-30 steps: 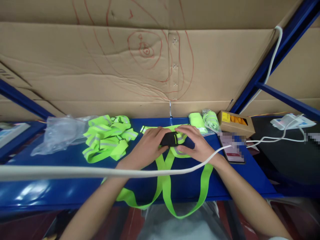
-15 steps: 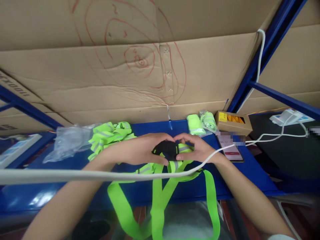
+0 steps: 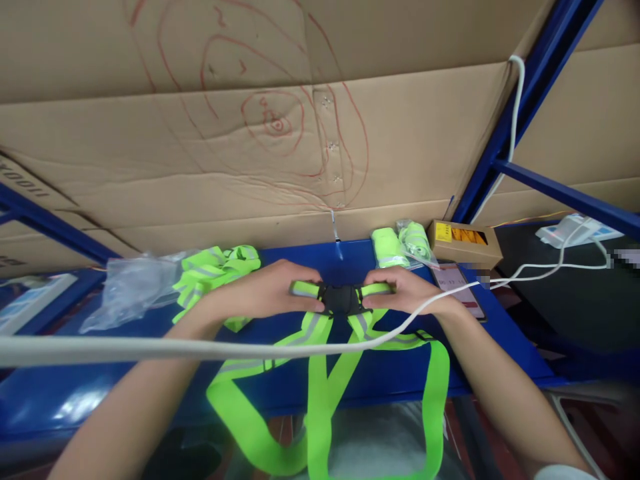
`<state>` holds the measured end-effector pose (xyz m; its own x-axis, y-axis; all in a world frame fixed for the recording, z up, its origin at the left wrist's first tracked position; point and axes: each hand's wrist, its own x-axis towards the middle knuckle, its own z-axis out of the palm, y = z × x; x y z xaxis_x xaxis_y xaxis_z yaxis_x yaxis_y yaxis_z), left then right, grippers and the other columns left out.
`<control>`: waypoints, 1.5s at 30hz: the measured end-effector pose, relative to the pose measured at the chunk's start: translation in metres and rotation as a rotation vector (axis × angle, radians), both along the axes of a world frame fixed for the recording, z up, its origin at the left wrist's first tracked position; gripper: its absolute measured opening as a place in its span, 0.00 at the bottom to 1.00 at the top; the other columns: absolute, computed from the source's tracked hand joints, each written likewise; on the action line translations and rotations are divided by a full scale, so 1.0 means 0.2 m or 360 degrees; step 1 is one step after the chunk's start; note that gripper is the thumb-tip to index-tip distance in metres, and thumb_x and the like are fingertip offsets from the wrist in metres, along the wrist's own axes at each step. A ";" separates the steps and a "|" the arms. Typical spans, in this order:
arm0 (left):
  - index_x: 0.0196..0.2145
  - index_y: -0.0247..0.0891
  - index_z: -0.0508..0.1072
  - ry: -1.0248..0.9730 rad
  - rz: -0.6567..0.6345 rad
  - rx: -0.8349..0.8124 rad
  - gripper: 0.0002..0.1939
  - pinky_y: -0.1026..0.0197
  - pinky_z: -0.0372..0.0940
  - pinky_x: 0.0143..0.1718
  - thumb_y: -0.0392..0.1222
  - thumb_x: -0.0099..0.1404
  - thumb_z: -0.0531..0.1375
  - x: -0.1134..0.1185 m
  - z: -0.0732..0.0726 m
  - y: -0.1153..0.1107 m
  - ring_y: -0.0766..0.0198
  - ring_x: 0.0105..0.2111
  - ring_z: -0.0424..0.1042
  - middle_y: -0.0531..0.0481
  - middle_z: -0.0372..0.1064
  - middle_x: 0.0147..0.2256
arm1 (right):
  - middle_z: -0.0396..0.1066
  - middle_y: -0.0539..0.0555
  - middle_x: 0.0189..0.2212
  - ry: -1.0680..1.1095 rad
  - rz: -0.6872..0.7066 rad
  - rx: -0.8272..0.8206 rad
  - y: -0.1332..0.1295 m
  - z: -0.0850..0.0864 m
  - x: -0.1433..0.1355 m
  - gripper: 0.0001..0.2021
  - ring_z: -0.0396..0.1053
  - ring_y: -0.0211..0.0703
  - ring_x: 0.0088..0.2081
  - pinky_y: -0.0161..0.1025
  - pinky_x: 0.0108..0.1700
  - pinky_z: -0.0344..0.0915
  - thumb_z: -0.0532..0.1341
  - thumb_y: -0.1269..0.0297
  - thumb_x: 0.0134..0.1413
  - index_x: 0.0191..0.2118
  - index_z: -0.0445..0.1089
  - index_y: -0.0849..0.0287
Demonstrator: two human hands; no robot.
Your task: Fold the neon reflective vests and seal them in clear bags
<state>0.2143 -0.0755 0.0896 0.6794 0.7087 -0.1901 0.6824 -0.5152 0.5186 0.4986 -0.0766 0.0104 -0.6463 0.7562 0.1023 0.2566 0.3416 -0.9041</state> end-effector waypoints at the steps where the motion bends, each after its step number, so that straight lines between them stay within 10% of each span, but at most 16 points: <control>1: 0.39 0.39 0.79 0.0001 0.0009 -0.0013 0.17 0.66 0.60 0.31 0.56 0.65 0.62 -0.02 0.00 0.00 0.64 0.31 0.72 0.54 0.76 0.32 | 0.70 0.48 0.29 -0.0004 -0.0013 -0.0013 0.00 0.01 0.01 0.14 0.66 0.38 0.32 0.32 0.33 0.59 0.67 0.52 0.57 0.34 0.73 0.60; 19: 0.36 0.39 0.77 -0.0060 0.0376 0.0179 0.20 0.67 0.61 0.33 0.60 0.63 0.63 -0.28 -0.01 0.12 0.64 0.32 0.70 0.54 0.74 0.31 | 0.72 0.50 0.30 -0.0123 -0.0186 0.0087 0.11 0.05 0.15 0.21 0.67 0.40 0.31 0.35 0.33 0.58 0.68 0.44 0.53 0.37 0.77 0.60; 38: 0.42 0.38 0.76 0.0128 0.0166 0.0464 0.19 0.60 0.64 0.47 0.55 0.71 0.54 -0.19 -0.37 0.34 0.58 0.43 0.74 0.47 0.76 0.43 | 0.78 0.64 0.50 -0.1451 0.0024 0.0354 0.41 0.00 -0.30 0.26 0.75 0.57 0.49 0.38 0.42 0.65 0.63 0.44 0.60 0.52 0.77 0.62; 45: 0.56 0.32 0.70 0.0394 0.0515 0.0964 0.20 0.36 0.58 0.56 0.42 0.72 0.50 -0.10 -0.45 0.12 0.37 0.56 0.65 0.29 0.64 0.56 | 0.74 0.69 0.54 -0.1708 0.0004 0.0326 0.44 -0.04 -0.49 0.33 0.73 0.66 0.54 0.44 0.45 0.69 0.75 0.54 0.45 0.56 0.75 0.64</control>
